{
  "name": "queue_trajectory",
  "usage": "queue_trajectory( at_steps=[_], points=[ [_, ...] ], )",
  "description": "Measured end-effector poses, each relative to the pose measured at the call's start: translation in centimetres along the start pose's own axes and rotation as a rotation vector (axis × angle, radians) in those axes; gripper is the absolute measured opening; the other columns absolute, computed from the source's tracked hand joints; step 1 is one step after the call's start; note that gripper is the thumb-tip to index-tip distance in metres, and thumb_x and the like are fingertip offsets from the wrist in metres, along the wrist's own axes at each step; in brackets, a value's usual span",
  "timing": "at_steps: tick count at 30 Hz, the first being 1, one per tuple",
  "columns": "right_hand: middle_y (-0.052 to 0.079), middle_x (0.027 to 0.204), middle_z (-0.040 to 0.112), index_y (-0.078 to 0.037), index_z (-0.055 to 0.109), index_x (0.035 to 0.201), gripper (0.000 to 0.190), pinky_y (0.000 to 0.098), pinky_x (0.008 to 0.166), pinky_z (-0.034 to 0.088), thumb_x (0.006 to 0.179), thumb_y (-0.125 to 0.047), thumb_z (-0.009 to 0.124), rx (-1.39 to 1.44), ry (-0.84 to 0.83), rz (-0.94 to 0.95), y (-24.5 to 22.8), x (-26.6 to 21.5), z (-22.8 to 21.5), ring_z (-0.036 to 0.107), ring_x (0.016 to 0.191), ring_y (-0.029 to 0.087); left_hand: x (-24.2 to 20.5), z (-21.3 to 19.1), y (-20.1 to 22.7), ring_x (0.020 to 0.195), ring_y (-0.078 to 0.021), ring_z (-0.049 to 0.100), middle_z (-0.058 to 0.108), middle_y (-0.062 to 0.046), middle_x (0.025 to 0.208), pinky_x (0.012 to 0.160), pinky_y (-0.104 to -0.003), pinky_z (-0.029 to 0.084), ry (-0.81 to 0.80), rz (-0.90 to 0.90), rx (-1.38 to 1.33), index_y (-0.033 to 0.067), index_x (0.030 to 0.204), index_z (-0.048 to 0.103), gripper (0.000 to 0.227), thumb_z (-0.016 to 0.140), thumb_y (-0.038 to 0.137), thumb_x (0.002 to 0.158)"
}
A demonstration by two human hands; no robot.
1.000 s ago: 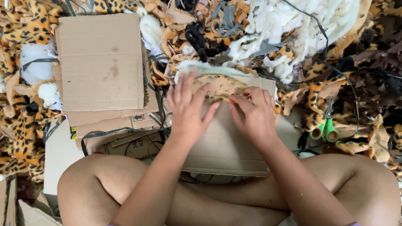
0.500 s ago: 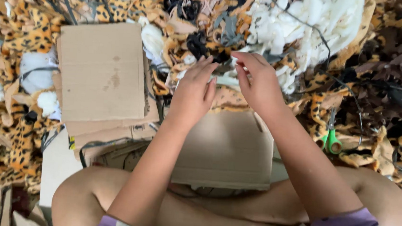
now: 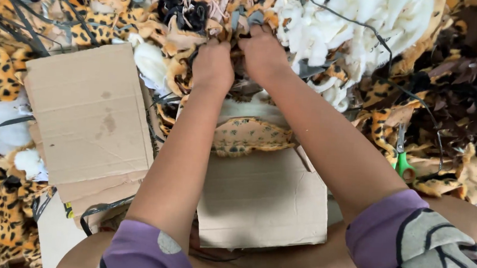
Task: Sorting through fabric scraps and stuffing material while sitting on the floor and using scissors to cut.
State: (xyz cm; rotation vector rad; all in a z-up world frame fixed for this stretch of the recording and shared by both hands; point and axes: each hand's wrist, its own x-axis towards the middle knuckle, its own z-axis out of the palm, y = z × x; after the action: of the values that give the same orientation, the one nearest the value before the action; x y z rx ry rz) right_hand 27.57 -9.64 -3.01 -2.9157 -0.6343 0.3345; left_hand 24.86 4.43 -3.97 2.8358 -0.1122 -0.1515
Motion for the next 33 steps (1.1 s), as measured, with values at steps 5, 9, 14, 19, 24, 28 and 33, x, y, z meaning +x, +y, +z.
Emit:
queue_trajectory(
  at_steps=[5,9,14,19,24,28,33],
  points=[
    [0.0,0.083,0.053,-0.014,0.065,0.086,0.007,0.031,0.073,0.049,0.091,-0.015,0.069,0.522,0.116,-0.016,1.2,-1.1,-3.6,0.054,0.078,0.017,-1.1,-7.1,0.8,0.093,-0.0296,0.061,0.067,-0.006,0.098,0.084,-0.045,0.049,0.192,0.04,-0.307,0.0163,0.086,0.075,0.005,0.075,0.019,0.09],
    [-0.001,0.093,0.059,-0.015,0.061,0.105,0.013,0.0306,0.074,0.043,0.104,-0.02,0.073,0.741,0.126,-0.16,0.6,-5.5,-12.6,0.057,0.083,0.015,-3.1,-13.7,1.3,0.066,-0.0053,0.043,0.048,0.008,0.068,0.065,-0.024,0.037,0.07,0.201,-0.835,0.0174,0.076,0.06,0.03,0.069,0.017,0.104],
    [-0.008,0.1,0.059,-0.02,0.06,0.102,0.014,0.0285,0.088,0.046,0.104,-0.027,0.072,0.961,0.151,-0.123,-0.1,-10.8,-19.5,0.055,0.092,0.008,-5.2,-18.2,4.3,0.063,-0.0029,0.042,0.051,0.01,0.067,0.062,-0.021,0.037,0.084,0.248,-1.046,0.016,0.081,0.066,0.023,0.07,0.016,0.104],
    [0.001,0.139,0.063,-0.014,0.056,0.137,0.037,0.035,0.114,0.053,0.102,-0.015,0.068,1.18,0.09,-0.423,0.2,-13.0,-21.2,0.062,0.131,0.016,-6.6,-21.3,7.8,0.064,-0.0034,0.038,0.045,0.011,0.068,0.06,-0.022,0.036,0.168,0.382,-1.187,0.0178,0.078,0.06,0.027,0.069,0.016,0.104],
    [0.001,0.109,0.077,-0.014,0.063,0.105,0.013,0.0329,0.106,0.062,0.095,-0.018,0.07,1.03,-0.011,-0.161,-2.3,-19.2,-25.6,0.077,0.105,0.012,-9.7,-24.6,11.1,0.053,-0.0042,0.034,0.032,0.008,0.056,0.05,-0.027,0.031,0.313,0.266,-1.39,0.0201,0.062,0.032,0.05,0.068,0.012,0.097],
    [-0.002,0.112,0.078,-0.016,0.068,0.113,0.019,0.0319,0.095,0.069,0.094,-0.016,0.068,1.096,-0.054,-0.119,-2.1,-24.1,-22.6,0.078,0.103,0.012,-14.4,-24.4,11.4,0.049,-0.004,0.026,0.031,0.008,0.056,0.048,-0.026,0.02,0.318,0.305,-1.337,0.0134,0.109,0.065,0.01,0.055,0.013,0.108],
    [0.01,0.076,0.066,0.0,0.069,0.107,0.023,0.032,0.063,0.048,0.087,-0.005,0.078,1.376,-0.086,0.034,-2.2,-30.5,-14.8,0.057,0.064,0.018,-21.8,-21.1,11.9,0.057,-0.0097,0.057,0.06,-0.005,0.079,0.054,-0.021,0.057,0.168,-0.163,-1.269,-0.0006,0.126,0.053,0.027,0.047,0.019,0.108]
  ],
)
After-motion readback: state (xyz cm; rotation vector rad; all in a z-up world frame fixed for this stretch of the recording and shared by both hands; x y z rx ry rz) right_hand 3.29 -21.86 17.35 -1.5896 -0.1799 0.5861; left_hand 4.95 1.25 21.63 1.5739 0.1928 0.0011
